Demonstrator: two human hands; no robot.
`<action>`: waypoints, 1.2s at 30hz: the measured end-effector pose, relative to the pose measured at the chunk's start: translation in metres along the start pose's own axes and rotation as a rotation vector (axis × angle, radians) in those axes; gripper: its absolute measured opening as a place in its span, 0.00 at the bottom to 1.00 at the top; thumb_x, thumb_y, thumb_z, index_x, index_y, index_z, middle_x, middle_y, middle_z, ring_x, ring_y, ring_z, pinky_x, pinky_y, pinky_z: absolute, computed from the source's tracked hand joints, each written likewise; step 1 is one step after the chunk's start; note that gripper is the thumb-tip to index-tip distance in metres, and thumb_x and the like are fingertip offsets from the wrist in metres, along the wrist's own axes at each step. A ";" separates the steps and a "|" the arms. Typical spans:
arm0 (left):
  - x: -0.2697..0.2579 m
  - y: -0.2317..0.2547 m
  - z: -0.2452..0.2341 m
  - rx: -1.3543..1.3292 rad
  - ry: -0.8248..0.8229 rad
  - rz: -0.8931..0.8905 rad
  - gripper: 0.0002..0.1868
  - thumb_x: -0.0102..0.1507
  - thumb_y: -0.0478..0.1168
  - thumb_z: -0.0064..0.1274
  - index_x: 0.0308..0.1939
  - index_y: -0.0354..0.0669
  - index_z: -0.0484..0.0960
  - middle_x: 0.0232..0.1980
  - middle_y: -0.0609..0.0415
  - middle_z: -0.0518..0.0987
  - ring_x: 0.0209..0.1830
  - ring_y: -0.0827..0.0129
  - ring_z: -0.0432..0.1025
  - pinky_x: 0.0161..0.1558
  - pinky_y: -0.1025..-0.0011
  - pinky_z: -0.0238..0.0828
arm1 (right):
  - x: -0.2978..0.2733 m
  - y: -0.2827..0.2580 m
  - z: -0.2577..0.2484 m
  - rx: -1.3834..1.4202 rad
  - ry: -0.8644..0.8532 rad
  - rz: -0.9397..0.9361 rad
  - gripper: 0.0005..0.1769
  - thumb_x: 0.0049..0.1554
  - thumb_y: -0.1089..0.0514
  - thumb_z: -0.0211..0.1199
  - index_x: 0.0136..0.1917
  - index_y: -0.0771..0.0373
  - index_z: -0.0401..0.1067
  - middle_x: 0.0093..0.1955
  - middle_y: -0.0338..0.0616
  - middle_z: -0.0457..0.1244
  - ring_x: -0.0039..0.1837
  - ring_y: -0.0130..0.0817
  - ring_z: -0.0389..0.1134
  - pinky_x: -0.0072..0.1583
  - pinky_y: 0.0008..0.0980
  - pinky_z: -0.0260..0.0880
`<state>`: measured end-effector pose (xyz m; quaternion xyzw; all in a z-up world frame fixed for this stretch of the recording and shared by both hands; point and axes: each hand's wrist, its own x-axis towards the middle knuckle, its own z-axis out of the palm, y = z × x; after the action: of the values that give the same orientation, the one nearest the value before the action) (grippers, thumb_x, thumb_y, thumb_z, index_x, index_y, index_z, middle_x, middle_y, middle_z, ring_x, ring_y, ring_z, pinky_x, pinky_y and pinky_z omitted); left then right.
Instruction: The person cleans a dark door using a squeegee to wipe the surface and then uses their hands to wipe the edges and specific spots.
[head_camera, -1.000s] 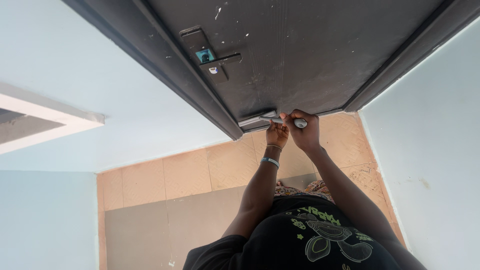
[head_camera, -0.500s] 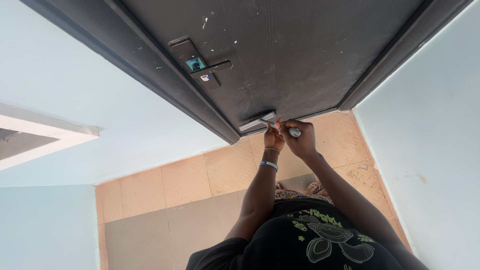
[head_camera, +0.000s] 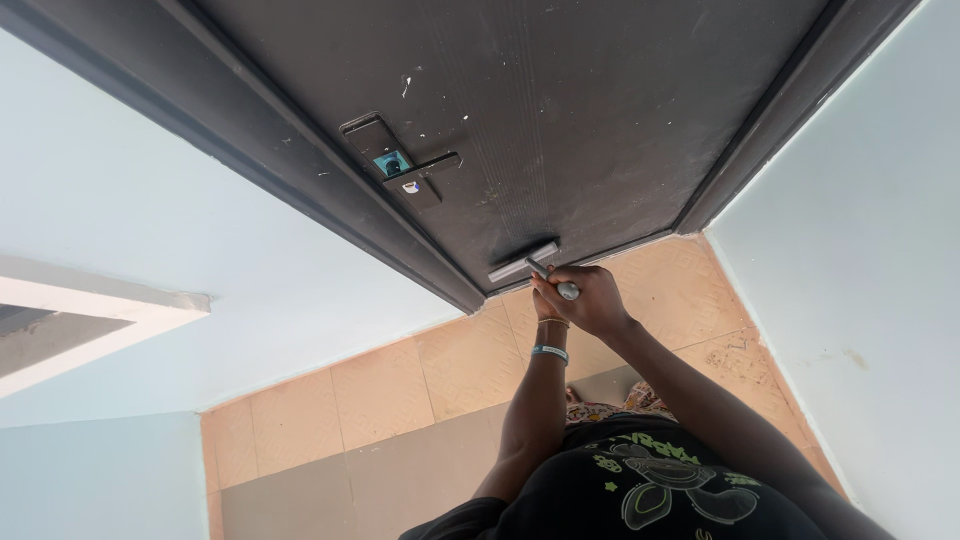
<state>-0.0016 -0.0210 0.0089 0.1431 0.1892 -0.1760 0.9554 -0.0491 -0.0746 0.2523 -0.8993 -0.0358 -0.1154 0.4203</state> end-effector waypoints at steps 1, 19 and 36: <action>-0.004 0.000 -0.001 -0.044 -0.042 0.037 0.25 0.74 0.57 0.36 0.49 0.39 0.78 0.43 0.51 0.81 0.43 0.61 0.76 0.46 0.65 0.79 | -0.003 -0.001 -0.002 -0.057 -0.034 0.007 0.11 0.54 0.52 0.74 0.38 0.61 0.79 0.33 0.42 0.70 0.30 0.35 0.70 0.35 0.32 0.70; 0.005 0.028 -0.017 -0.575 -0.654 -0.394 0.24 0.81 0.50 0.34 0.60 0.30 0.75 0.40 0.51 0.77 0.42 0.63 0.76 0.35 0.71 0.78 | 0.010 -0.032 -0.041 -0.079 -0.232 -0.024 0.15 0.51 0.55 0.74 0.48 0.62 0.75 0.48 0.46 0.70 0.42 0.40 0.73 0.46 0.37 0.74; 0.013 0.039 -0.017 -0.423 -0.593 -0.246 0.31 0.78 0.53 0.30 0.60 0.27 0.77 0.51 0.33 0.84 0.48 0.51 0.82 0.51 0.57 0.81 | 0.011 -0.073 -0.071 0.089 0.018 -0.195 0.16 0.47 0.57 0.79 0.42 0.67 0.76 0.42 0.50 0.71 0.41 0.35 0.74 0.43 0.31 0.74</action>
<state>0.0195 0.0163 -0.0031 -0.1378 -0.0473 -0.2799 0.9489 -0.0625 -0.0817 0.3534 -0.8710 -0.1245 -0.1622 0.4467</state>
